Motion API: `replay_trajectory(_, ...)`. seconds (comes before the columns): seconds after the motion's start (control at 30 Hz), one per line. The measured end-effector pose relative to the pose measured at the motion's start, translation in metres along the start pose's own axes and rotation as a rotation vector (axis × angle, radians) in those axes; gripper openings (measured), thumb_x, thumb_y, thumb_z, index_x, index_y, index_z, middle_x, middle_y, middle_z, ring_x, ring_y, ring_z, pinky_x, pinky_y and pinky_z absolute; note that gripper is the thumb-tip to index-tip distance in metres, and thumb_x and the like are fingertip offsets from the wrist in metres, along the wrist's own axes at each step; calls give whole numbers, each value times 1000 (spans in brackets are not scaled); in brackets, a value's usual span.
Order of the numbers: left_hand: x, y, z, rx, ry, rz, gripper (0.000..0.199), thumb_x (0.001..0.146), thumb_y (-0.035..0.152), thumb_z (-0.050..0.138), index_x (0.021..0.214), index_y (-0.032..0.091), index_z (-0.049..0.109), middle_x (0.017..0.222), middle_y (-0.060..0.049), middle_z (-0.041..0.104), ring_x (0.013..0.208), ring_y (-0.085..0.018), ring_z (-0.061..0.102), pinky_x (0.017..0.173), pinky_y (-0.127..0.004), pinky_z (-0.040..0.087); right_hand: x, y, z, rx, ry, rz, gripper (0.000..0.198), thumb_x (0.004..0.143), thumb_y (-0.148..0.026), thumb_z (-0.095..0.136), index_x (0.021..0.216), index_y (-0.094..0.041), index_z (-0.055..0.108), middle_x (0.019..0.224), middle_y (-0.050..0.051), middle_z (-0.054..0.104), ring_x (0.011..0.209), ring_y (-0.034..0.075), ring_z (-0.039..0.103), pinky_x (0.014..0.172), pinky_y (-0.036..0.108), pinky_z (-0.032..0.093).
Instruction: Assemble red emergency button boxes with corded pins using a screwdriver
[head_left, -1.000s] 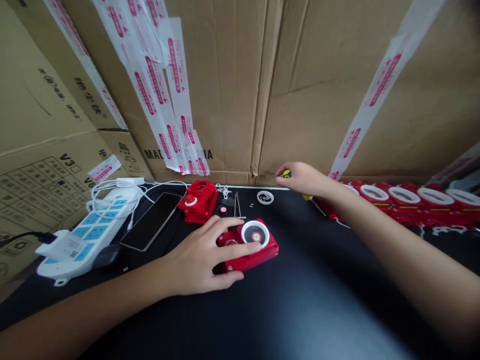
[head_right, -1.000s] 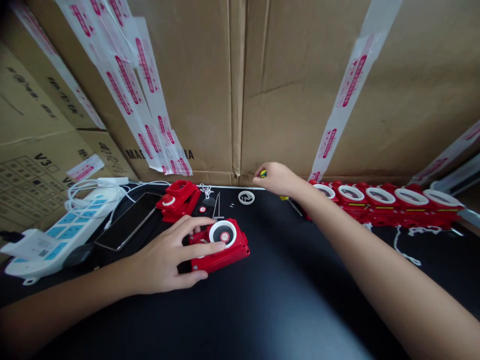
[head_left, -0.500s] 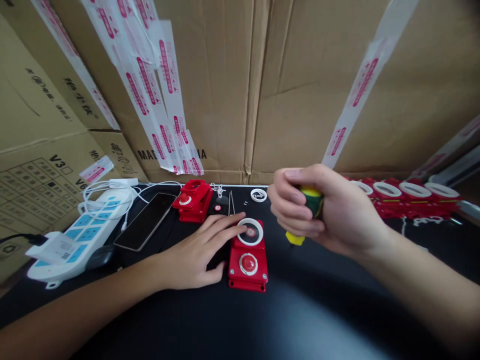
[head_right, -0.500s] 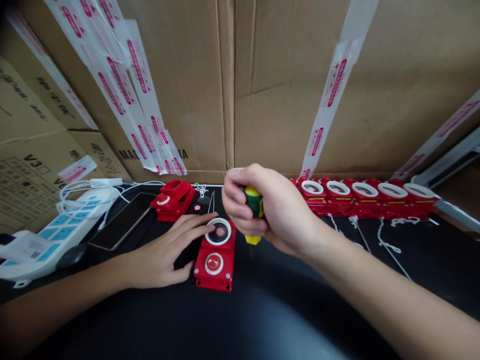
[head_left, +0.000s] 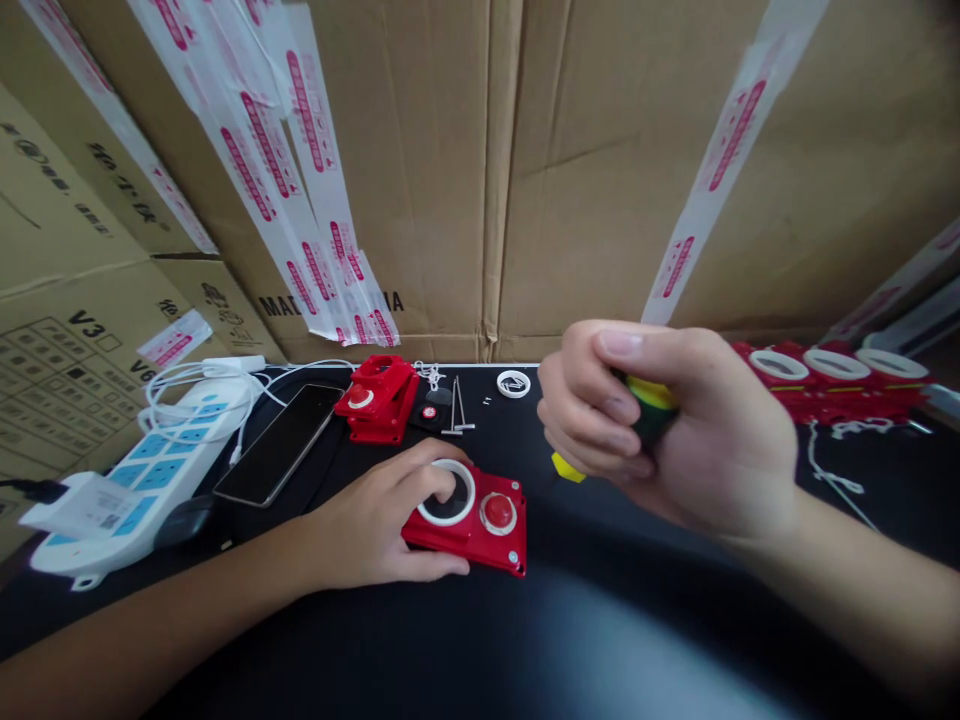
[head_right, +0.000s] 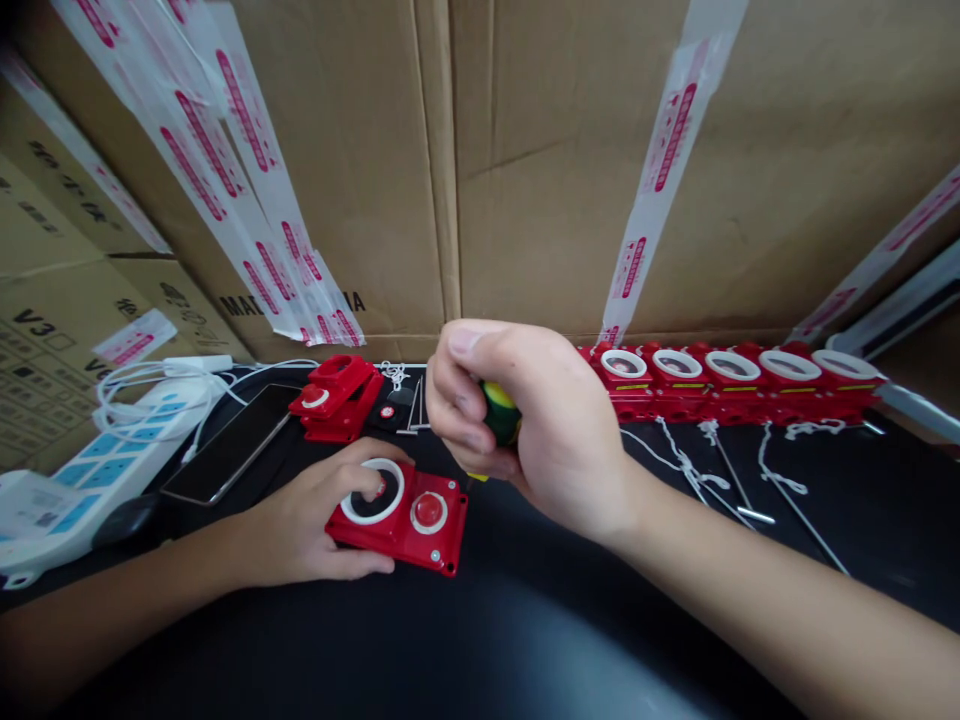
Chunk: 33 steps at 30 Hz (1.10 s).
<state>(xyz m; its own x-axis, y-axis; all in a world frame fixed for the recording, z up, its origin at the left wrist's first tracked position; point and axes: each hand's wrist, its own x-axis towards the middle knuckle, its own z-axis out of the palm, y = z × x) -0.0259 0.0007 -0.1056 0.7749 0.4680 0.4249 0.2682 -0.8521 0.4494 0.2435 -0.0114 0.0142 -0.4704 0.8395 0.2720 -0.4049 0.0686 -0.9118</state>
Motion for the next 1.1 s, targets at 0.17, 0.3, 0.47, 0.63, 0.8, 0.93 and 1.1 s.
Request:
replay_trajectory(0.17,3,5,-1,-30,-16,-48,52,93,29,83,127,26,44,142,-18,62,129,-30,67,107,-45,57,7,14,-10,17,49,-60,36,96,-34,59,64,-23,48,54,-7,40,42,7,22,42,22,20)
replay_trajectory(0.3,5,9,-3,-47,-31,-42,50,93,23,79,128,25,43,141,-18,62,128,-30,67,107,-45,56,10,21,-15,16,57,-51,36,96,-34,59,64,-23,48,53,-7,40,41,8,21,41,23,18)
replay_trajectory(0.47,4,6,-2,-60,-38,-45,51,93,24,79,128,26,43,142,-17,60,130,-31,65,108,-46,56,10,19,-15,65,55,-60,37,96,-33,59,62,-22,46,52,-8,38,40,7,20,40,21,19)
replay_trajectory(0.63,2,4,-1,-76,-60,-73,51,95,24,79,128,27,41,144,-17,58,132,-31,63,109,-46,55,9,21,-13,114,41,-54,40,98,-30,58,60,-21,47,52,-7,38,41,6,20,40,21,18)
replay_trajectory(0.8,2,4,-2,-88,-70,-75,50,95,23,78,128,26,41,144,-16,57,134,-31,61,111,-47,53,12,25,-15,115,64,-53,39,101,-26,53,62,-21,49,53,-7,39,41,6,21,40,21,18)
replay_trajectory(0.93,3,5,-2,-83,-66,-67,50,95,23,78,129,26,41,144,-17,57,133,-31,62,110,-47,53,18,26,-22,30,37,-25,39,107,-26,48,68,-22,48,57,-7,43,41,7,27,41,22,24)
replay_trajectory(1.1,5,6,-3,-87,-70,-57,51,94,22,78,128,25,41,144,-17,56,133,-31,62,110,-48,52,22,24,-34,-388,-100,-186,39,115,-35,42,80,-23,53,70,-2,56,61,15,57,62,31,47)
